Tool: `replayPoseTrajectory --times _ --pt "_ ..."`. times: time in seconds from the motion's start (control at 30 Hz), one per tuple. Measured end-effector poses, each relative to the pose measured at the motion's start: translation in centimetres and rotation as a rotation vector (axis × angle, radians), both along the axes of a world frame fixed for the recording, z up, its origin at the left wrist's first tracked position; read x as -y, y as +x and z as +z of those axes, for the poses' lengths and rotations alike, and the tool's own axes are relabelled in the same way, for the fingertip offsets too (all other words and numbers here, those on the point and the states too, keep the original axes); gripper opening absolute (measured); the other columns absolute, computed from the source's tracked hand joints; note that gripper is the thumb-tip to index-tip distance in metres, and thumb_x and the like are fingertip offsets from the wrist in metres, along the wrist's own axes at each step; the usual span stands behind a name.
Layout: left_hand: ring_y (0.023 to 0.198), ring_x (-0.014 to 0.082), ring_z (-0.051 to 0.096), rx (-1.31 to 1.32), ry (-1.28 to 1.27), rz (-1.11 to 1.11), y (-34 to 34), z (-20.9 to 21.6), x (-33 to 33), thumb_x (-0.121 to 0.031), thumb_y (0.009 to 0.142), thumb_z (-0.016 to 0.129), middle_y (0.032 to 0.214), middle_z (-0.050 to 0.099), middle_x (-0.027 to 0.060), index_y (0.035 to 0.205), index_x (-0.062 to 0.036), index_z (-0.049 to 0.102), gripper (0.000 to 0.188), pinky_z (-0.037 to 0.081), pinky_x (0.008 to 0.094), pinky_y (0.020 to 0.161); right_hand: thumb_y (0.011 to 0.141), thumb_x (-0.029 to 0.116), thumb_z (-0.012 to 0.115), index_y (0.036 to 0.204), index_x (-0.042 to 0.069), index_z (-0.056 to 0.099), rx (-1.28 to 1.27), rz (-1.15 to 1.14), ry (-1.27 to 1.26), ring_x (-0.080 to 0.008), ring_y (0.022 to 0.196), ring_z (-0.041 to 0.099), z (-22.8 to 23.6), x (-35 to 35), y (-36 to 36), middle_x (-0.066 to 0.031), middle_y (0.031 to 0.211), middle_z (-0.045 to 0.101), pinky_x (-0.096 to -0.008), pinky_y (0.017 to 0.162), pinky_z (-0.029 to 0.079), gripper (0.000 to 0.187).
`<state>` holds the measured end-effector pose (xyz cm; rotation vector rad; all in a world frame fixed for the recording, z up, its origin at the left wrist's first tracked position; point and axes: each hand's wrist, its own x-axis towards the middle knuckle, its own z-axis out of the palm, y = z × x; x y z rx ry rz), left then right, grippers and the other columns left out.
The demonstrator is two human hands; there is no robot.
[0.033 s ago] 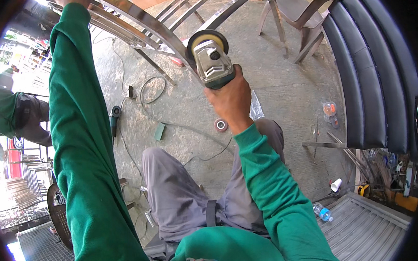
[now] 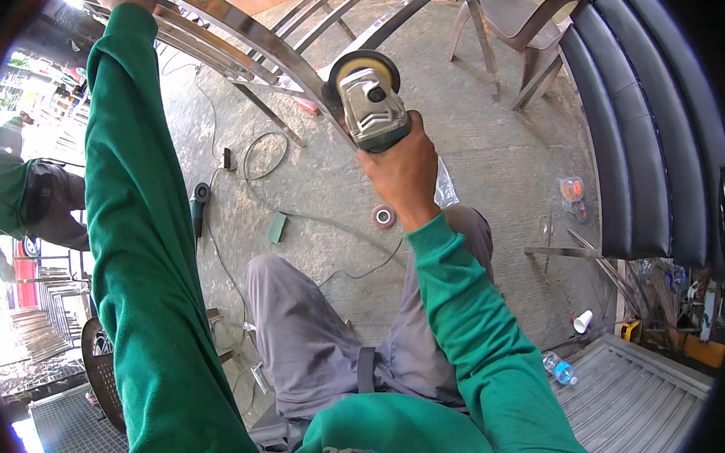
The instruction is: The person sits on the floor and uses an angle grinder to smooth the edges of a metal chair frame. They reposition the frame and grind multiple joints and edges while other workers move around in the background.
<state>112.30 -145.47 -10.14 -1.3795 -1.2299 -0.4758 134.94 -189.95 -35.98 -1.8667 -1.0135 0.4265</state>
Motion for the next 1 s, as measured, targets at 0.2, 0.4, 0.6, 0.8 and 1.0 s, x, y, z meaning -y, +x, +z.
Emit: replayPoseTrajectory --times 0.2,0.4,0.6,0.8,1.0 --pt "0.073 0.0241 0.067 -0.007 -0.012 -0.008 0.1 0.2 0.3 -0.017 0.096 0.055 0.083 0.066 0.0058 0.087 -0.0151 0.066 0.014 0.054 0.0405 0.062 0.071 0.024 0.091 0.112 0.001 0.052 -0.002 0.003 -0.014 -0.046 0.095 0.072 0.3 0.1 0.0 -0.0247 0.101 0.072 -0.052 0.085 0.058 0.062" --pt "0.075 0.0243 0.067 -0.012 -0.021 -0.014 0.3 0.2 0.7 -0.018 0.095 0.057 0.087 0.066 0.0051 0.091 -0.0157 0.066 0.01 0.054 0.0405 0.064 0.07 0.025 0.092 0.113 0.0 0.052 0.03 0.001 -0.026 -0.0456 0.094 0.072 0.5 0.1 0.2 -0.0242 0.101 0.072 -0.0518 0.084 0.059 0.063" --pt "0.077 0.0246 0.068 -0.017 -0.029 -0.017 0.3 0.3 0.9 -0.019 0.094 0.059 0.09 0.067 0.0044 0.094 -0.0163 0.066 0.007 0.055 0.0406 0.065 0.071 0.024 0.091 0.112 0.0 0.052 0.043 -0.003 -0.027 -0.0451 0.094 0.072 0.4 0.1 0.3 -0.024 0.101 0.071 -0.0508 0.083 0.059 0.061" --pt "0.079 0.0248 0.068 -0.02 -0.034 -0.024 0.4 0.4 1.1 -0.02 0.093 0.061 0.094 0.067 0.0037 0.097 -0.0168 0.066 0.007 0.056 0.0406 0.066 0.071 0.024 0.091 0.11 0.001 0.052 0.046 -0.018 0.001 -0.0453 0.092 0.072 0.4 0.0 0.1 -0.0234 0.1 0.071 -0.0515 0.082 0.058 0.059" --pt "0.08 0.0251 0.069 -0.027 -0.041 -0.027 0.4 0.4 1.3 -0.021 0.093 0.063 0.097 0.067 0.003 0.101 -0.0174 0.066 0.009 0.056 0.0407 0.067 0.071 0.024 0.091 0.109 0.001 0.052 0.047 -0.023 0.004 -0.0447 0.092 0.072 0.4 -0.1 -0.1 -0.0228 0.1 0.071 -0.0513 0.082 0.058 0.059"
